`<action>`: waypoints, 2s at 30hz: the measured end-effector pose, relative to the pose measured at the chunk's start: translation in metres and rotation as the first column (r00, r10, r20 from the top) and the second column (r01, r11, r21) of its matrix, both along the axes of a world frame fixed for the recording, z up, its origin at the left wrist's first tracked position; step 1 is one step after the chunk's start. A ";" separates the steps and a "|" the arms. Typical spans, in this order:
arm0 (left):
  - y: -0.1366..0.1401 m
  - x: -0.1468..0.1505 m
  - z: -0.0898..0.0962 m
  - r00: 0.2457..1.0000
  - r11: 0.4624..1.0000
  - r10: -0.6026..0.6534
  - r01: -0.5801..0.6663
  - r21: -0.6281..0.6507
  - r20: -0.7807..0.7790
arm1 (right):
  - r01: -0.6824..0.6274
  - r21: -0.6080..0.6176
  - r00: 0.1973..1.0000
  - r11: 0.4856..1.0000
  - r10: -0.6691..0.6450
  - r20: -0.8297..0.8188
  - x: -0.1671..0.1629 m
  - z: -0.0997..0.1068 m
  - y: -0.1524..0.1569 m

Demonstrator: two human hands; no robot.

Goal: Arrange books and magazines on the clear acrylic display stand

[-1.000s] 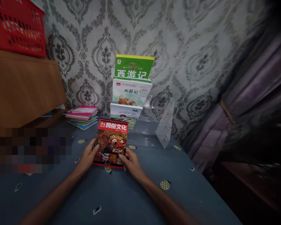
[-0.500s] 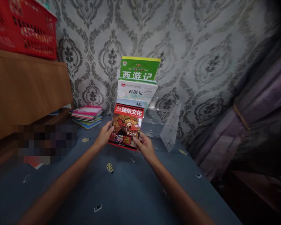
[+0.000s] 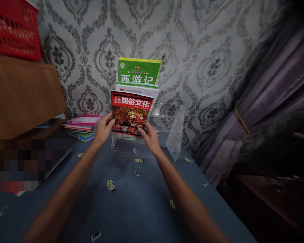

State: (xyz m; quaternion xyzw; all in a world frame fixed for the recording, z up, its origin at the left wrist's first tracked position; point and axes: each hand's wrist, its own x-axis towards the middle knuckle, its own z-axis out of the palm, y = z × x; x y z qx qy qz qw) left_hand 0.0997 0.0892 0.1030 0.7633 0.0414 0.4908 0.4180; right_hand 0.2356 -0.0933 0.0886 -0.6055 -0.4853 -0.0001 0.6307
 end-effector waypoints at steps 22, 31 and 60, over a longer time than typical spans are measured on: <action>-0.012 0.005 -0.014 0.905 0.881 0.413 -0.368 0.298 -0.100 | 0.434 -0.163 0.839 0.886 -0.331 0.431 0.023 -0.007 -0.002; -0.010 0.006 -0.021 0.845 0.811 0.520 -0.442 0.383 -0.125 | 0.574 -0.184 0.787 0.798 -0.476 0.392 0.016 -0.007 -0.002; -0.032 0.003 -0.012 0.615 0.610 0.737 -0.430 0.665 -0.279 | 0.630 -0.452 0.771 0.631 -0.439 0.461 -0.001 0.015 -0.007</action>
